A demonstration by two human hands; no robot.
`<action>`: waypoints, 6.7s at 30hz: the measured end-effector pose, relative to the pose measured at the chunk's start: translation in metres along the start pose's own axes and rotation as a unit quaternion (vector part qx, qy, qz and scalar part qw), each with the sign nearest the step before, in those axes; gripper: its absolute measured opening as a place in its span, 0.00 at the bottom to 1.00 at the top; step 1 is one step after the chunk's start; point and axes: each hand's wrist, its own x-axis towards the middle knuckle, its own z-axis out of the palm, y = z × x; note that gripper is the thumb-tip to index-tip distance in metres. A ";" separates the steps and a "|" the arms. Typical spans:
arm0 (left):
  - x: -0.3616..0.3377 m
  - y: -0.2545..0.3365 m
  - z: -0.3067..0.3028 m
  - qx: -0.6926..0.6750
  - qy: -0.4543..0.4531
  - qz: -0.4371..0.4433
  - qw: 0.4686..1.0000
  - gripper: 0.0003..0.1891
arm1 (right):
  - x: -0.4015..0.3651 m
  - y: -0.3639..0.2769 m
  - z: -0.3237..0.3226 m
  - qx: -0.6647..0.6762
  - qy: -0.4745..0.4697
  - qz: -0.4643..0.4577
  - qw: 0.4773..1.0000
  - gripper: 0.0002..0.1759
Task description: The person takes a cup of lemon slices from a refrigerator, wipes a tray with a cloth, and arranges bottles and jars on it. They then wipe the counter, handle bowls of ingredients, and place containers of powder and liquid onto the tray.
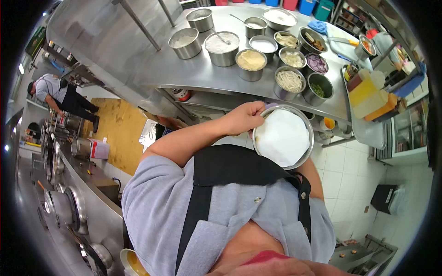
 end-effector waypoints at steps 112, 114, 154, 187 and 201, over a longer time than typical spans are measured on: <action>0.314 0.055 -0.415 0.193 -0.112 -0.182 0.958 0.42 | 0.292 0.066 0.152 -0.911 -0.072 -0.203 0.351 0.05; 0.325 0.051 -0.410 0.136 -0.125 -0.185 0.965 0.43 | 0.292 0.065 0.152 -0.915 -0.071 -0.177 0.354 0.06; 0.330 0.052 -0.438 0.527 0.009 0.117 0.842 0.15 | 0.301 0.065 0.159 -0.902 -0.105 -0.126 0.400 0.08; 0.048 0.106 -0.348 0.485 0.042 0.351 0.800 0.17 | 0.248 0.033 0.161 -0.551 -0.143 -0.093 0.817 0.06; 0.107 -0.020 -0.156 0.340 0.006 -0.045 0.939 0.10 | 0.019 -0.141 0.075 -0.676 -0.031 -0.169 0.716 0.08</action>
